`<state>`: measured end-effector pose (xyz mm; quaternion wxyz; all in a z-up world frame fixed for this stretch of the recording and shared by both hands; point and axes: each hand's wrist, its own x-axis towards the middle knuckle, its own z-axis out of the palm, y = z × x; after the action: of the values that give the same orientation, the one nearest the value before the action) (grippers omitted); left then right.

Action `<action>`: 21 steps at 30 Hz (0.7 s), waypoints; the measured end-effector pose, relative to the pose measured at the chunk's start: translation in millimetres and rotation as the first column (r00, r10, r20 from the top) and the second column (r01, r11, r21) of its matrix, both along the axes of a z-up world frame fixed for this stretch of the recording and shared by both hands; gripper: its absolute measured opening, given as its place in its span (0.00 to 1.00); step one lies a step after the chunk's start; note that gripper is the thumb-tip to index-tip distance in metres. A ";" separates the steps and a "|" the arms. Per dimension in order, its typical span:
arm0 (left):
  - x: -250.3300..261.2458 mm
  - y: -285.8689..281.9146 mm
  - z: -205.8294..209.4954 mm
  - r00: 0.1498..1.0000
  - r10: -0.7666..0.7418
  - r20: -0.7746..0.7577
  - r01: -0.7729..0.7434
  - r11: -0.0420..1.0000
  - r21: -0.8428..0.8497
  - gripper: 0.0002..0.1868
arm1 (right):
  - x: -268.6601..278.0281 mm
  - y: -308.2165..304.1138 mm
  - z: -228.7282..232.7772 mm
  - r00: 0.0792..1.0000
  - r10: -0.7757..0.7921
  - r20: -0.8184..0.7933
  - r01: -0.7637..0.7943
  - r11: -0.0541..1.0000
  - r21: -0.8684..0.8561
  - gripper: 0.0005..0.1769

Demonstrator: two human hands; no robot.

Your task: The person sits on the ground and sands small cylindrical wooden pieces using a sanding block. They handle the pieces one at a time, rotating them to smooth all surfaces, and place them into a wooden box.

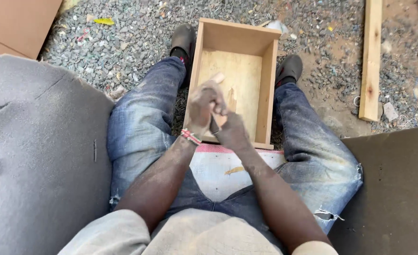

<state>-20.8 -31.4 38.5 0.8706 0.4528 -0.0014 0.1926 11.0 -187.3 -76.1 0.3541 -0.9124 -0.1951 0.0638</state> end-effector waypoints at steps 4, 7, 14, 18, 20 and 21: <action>-11.7 -0.3 1.0 0.968 0.236 -0.086 -0.239 0.970 -0.034 0.12 | -11.5 0.5 14.9 0.964 0.238 -0.120 -0.242 0.970 -0.026 0.27; -1.7 14.7 16.9 0.903 0.377 -0.206 -0.406 0.905 -0.125 0.13 | -6.1 17.2 69.6 0.972 0.163 -0.172 -0.174 0.984 -0.050 0.36; -2.7 19.8 6.2 0.880 0.405 -0.247 -0.459 0.858 -0.230 0.11 | -17.8 25.3 56.1 0.988 0.145 -0.062 -0.156 0.949 -0.273 0.23; -7.5 42.5 -7.8 0.945 -0.017 0.328 0.044 0.996 -0.076 0.12 | -46.9 21.5 126.6 0.940 0.023 -0.340 -0.096 0.975 -0.200 0.34; -15.7 26.8 33.8 0.976 -0.192 0.102 0.209 0.960 -0.188 0.09 | -44.0 -1.4 94.3 0.777 0.374 -0.507 -0.090 0.863 0.497 0.14; -24.3 28.9 57.8 0.975 -0.195 0.102 0.212 0.958 -0.192 0.09 | -34.3 -3.3 82.8 0.777 0.369 -0.510 -0.087 0.865 0.493 0.14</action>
<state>-45.1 -2.6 96.3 0.9264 0.3512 -0.0640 0.1195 -23.3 -190.6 6.7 0.5840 -0.7100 -0.1969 0.3407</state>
